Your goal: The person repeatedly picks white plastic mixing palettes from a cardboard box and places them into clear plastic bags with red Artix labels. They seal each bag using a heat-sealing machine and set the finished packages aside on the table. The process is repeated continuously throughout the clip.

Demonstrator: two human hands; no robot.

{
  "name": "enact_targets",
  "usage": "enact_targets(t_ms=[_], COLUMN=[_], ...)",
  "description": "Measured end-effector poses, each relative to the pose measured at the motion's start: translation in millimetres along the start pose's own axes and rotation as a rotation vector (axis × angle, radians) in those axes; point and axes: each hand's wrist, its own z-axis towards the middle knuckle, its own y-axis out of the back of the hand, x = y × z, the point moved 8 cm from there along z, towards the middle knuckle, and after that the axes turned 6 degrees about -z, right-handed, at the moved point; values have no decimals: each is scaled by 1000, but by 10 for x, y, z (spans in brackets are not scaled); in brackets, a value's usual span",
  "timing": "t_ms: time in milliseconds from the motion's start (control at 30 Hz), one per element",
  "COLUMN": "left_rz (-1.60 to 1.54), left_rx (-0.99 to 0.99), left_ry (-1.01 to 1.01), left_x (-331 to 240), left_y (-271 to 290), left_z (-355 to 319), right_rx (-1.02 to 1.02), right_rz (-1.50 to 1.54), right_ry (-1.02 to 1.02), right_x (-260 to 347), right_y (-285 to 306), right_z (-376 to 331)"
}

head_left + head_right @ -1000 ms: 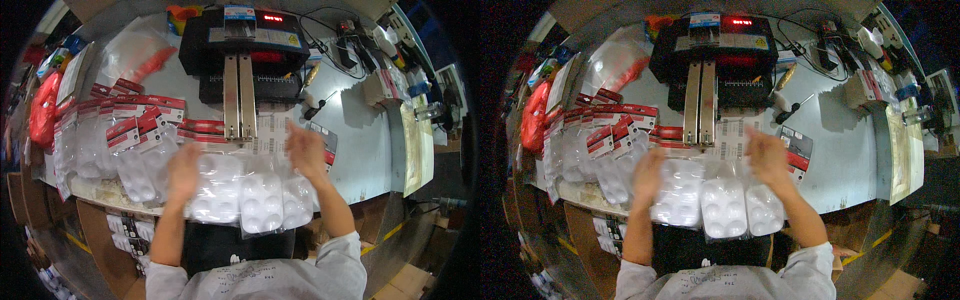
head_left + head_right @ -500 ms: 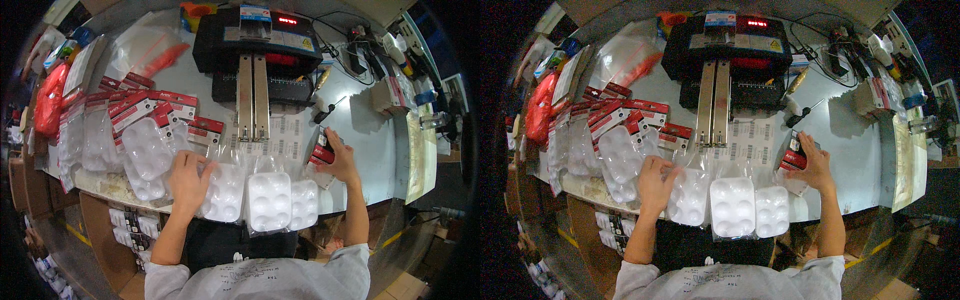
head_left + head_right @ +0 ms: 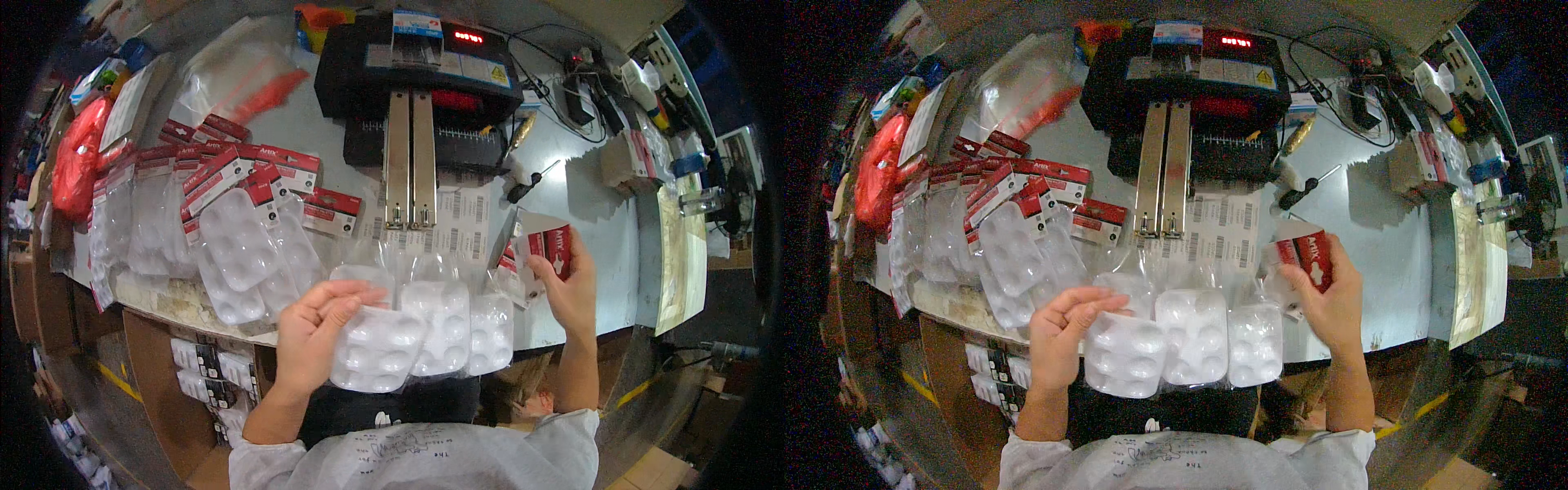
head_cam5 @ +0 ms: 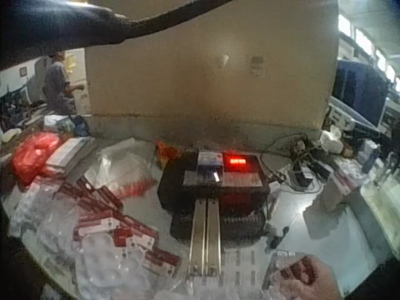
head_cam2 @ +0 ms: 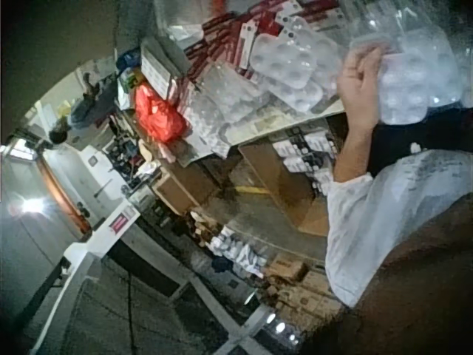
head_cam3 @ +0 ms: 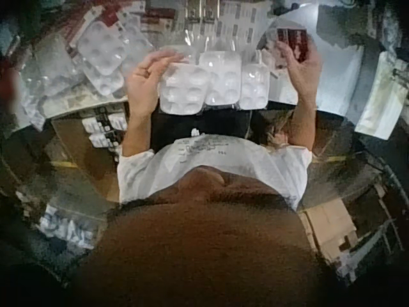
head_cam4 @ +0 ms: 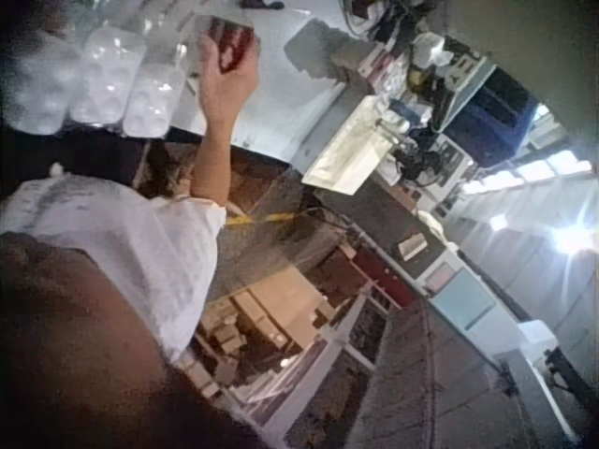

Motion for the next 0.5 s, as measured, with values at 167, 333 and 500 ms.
enact_targets(t_ms=[167, 333, 500], left_rz=[149, 410, 473], left_rx=[188, 68, 91], left_ry=[-12, -107, -136], left_x=[37, 29, 40], left_y=[-380, -259, -274], left_z=[-101, -121, -106], right_rx=[466, 660, 639], right_rz=[-36, -164, -207], right_ry=[301, 262, 431], right_x=[917, 970, 1004], right_y=[-662, -973, -954], right_z=[-204, -182, -201])
